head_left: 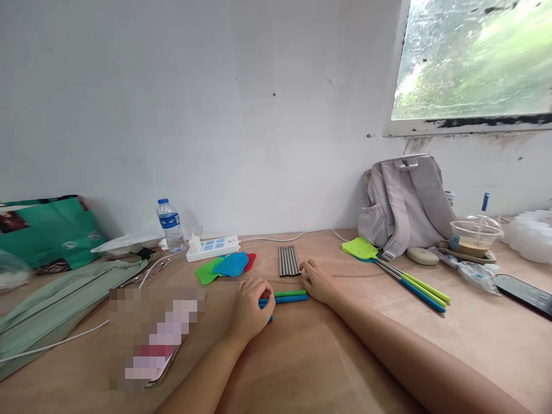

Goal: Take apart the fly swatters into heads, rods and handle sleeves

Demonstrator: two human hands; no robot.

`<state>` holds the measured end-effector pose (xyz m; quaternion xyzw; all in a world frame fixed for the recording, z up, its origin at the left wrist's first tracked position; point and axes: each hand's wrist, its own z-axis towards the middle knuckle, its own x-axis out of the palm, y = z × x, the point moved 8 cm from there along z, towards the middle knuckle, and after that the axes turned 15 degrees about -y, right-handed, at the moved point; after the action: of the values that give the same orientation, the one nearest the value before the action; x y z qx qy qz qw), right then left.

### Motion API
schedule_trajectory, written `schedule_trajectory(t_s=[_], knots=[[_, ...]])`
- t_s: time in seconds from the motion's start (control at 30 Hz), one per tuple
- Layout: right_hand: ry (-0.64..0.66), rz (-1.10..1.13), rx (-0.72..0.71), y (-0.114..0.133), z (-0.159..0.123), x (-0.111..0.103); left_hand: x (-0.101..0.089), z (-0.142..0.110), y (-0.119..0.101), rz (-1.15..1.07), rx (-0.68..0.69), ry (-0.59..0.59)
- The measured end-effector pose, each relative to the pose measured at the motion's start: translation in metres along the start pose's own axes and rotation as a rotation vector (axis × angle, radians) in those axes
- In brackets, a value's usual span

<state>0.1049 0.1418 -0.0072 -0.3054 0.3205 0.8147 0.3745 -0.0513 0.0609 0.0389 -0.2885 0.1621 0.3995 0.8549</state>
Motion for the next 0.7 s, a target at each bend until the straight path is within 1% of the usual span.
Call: schedule_trajectory(t_s=[0.03,0.1,0.27,0.43,0.57,0.7], knots=[[0.002,-0.004,-0.003,0.0,0.003,0.001,0.001,0.0,-0.002,0.021,0.029,0.016],[0.006,-0.01,-0.008,-0.002,0.008,0.002,0.0,-0.001,-0.002,0.041,0.045,0.03],[0.048,-0.011,-0.032,-0.007,0.013,0.008,-0.004,0.0,0.008,0.077,0.01,0.011],[0.083,-0.017,-0.026,-0.012,0.015,0.016,-0.004,0.001,0.017,0.099,-0.026,0.002],[0.089,-0.052,0.03,-0.018,0.013,0.016,-0.001,0.001,0.02,0.099,-0.037,0.006],[0.086,-0.106,0.116,-0.027,0.011,0.013,0.004,-0.001,0.016,0.093,-0.022,0.05]])
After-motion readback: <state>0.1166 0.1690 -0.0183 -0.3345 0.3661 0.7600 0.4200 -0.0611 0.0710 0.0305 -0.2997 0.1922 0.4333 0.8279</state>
